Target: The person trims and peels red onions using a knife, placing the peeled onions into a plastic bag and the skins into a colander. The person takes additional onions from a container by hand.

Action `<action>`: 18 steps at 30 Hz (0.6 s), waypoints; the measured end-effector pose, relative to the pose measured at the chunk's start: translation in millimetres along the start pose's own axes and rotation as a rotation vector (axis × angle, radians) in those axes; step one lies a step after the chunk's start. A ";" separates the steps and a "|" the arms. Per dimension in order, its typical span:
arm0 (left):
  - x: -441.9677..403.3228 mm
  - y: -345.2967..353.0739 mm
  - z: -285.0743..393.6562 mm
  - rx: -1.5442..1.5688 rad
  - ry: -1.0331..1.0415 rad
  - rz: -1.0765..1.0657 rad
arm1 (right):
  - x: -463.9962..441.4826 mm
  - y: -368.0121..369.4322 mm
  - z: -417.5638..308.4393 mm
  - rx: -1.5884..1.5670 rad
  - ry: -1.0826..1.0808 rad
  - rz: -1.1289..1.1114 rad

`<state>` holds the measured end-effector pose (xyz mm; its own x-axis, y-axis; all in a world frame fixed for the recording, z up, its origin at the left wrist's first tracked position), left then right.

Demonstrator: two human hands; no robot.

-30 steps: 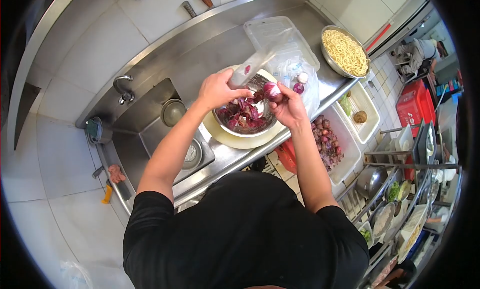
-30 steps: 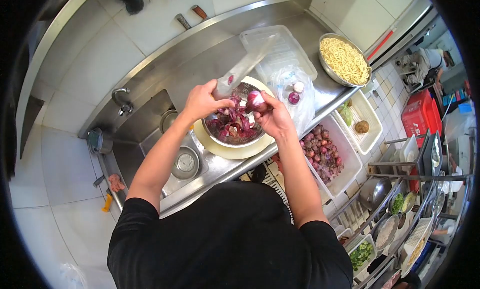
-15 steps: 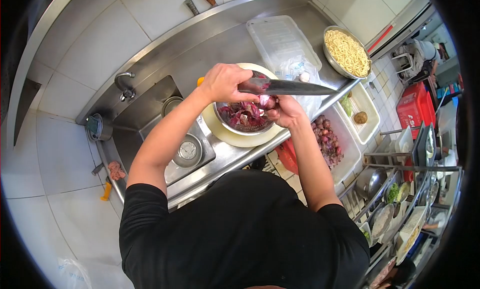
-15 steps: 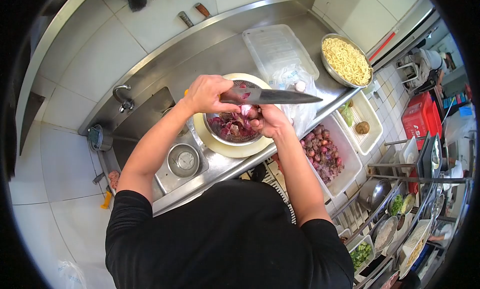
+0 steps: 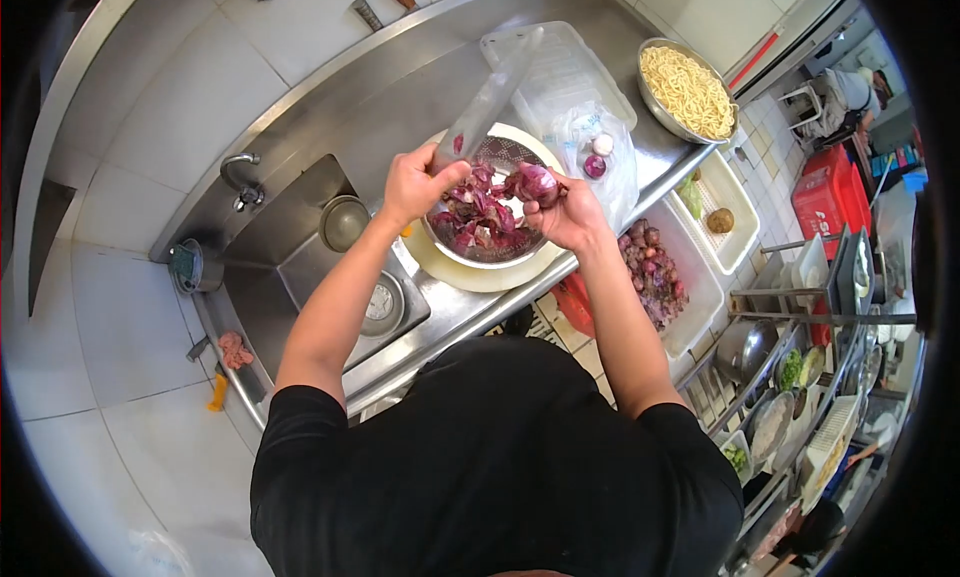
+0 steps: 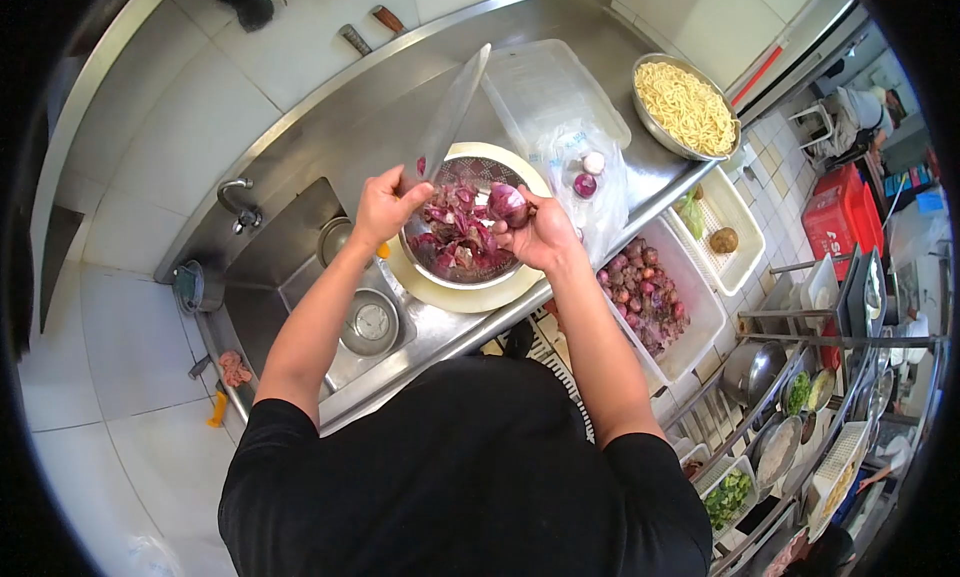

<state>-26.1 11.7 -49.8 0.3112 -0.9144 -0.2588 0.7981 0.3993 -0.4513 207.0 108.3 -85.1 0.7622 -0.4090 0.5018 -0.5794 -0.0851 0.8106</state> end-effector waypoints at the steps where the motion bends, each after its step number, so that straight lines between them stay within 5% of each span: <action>1: -1.2 -0.9 1.2 -0.066 -0.042 0.023 | 1.6 1.2 0.8 0.024 -0.004 0.003; 5: -4.0 6.6 0.6 -0.211 -0.068 -0.077 | -4.4 -1.2 9.8 0.036 0.085 -0.161; 8: -8.4 12.6 31.9 -0.347 0.098 -0.133 | -0.2 17.4 15.5 0.043 0.119 -0.196; 18: -17.0 21.8 34.3 -0.395 0.213 -0.040 | 6.1 33.2 21.4 -0.017 0.070 -0.116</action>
<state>3.7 33.6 -26.0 0.1377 -0.9121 -0.3861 0.5364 0.3963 -0.7451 186.3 83.5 -61.6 0.8424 -0.3332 0.4234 -0.4814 -0.1125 0.8693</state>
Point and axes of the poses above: each hand's wrist, its own x-axis away from the middle knuckle, its own y-axis out of the palm, z = x × y, the point moved 3 cm from there along -x, towards the middle knuckle, and after that the axes turned 3 degrees about -x, right-handed, at the moved point
